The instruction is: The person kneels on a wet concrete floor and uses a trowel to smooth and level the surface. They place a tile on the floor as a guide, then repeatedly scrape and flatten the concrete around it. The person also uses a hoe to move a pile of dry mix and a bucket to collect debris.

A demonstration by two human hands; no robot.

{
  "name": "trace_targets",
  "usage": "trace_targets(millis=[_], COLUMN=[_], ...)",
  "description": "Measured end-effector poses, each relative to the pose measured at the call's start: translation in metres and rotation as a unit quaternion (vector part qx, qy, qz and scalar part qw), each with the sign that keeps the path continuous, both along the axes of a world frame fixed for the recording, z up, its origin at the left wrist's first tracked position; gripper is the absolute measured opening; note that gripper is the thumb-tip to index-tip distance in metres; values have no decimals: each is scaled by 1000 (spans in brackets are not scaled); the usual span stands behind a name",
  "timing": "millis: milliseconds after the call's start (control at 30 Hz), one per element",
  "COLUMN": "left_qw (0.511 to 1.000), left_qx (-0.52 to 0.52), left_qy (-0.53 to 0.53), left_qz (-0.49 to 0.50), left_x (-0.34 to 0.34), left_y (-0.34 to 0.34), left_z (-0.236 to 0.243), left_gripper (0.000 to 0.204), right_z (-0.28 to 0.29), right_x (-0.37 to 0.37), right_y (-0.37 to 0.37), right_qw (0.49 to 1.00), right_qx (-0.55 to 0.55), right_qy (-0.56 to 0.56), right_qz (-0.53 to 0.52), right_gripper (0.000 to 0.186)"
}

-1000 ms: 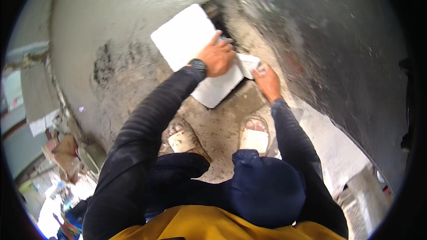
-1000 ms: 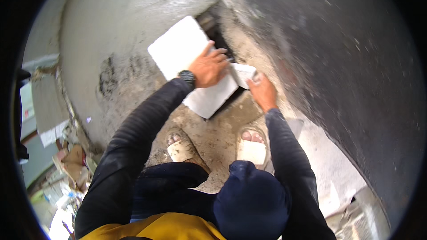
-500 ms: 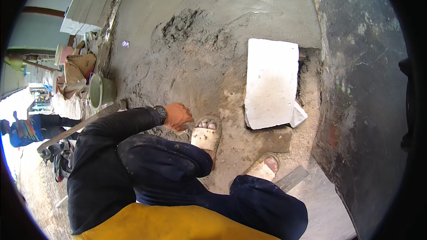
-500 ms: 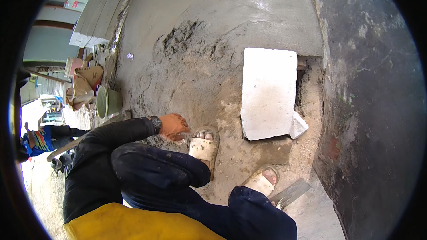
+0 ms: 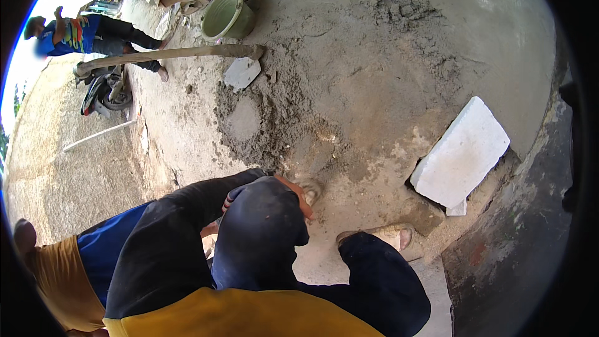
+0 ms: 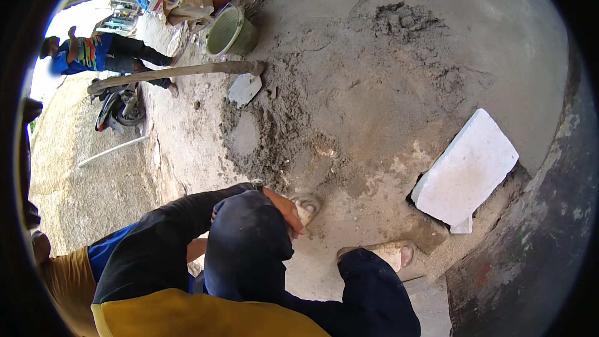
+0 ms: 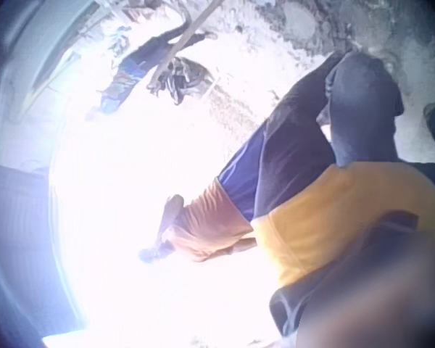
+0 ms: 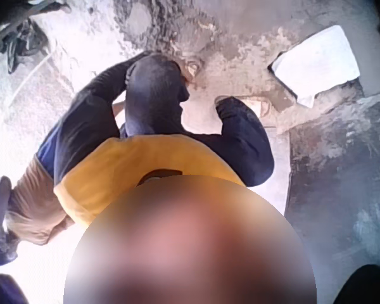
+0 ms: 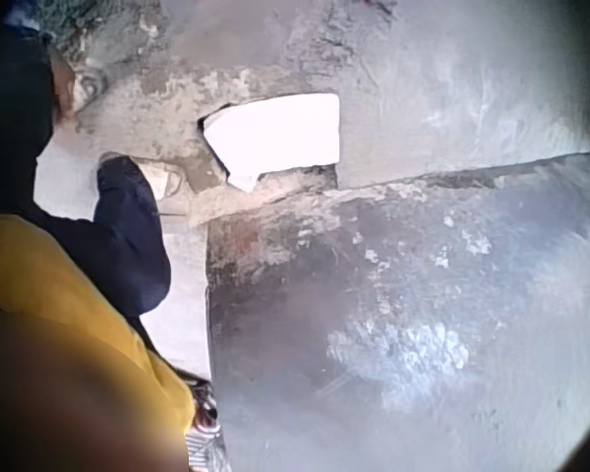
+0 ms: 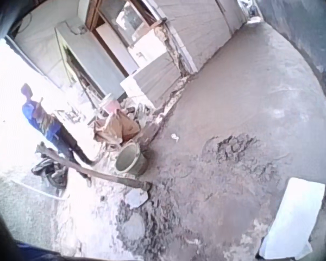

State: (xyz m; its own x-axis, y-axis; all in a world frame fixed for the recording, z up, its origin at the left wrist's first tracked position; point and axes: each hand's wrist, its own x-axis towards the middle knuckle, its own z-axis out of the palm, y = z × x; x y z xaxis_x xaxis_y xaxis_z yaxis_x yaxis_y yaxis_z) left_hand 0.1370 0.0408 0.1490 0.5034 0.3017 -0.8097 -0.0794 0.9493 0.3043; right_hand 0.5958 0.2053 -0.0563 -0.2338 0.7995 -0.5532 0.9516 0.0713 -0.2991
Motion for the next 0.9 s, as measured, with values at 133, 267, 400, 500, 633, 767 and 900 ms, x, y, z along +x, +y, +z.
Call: trace_targets(millis=[133, 267, 400, 500, 633, 767, 900], left_qw=[971, 854, 695, 612, 623, 656, 777], left_qx=[-72, -108, -65, 108, 396, 582, 449], left_qy=[162, 342, 283, 331, 542, 411, 426], left_qz=[158, 376, 658, 710, 403, 249, 113], left_x=[22, 32, 4, -23, -36, -26, -18], left_y=[-125, -204, -230, -226, -184, -109, -120], left_z=[-62, -128, -89, 9, 132, 143, 123], left_gripper=[42, 41, 40, 30, 25, 37, 36], right_z=[-8, 55, 156, 169, 134, 86, 58], right_x=[14, -15, -167, -342, -488, -515, -520], right_y=[8, 74, 160, 110, -107, -265, -270], right_qw=[999, 991, 965, 851, 774, 800, 886], right_qx=[-12, -40, -166, -106, -271, -259, -239], right_qy=[14, 123, 113, 163, 68, 165, 179], right_qz=[32, 46, 167, 487, 568, 515, 356], right_gripper=[47, 46, 34, 36, 61, 61, 59])
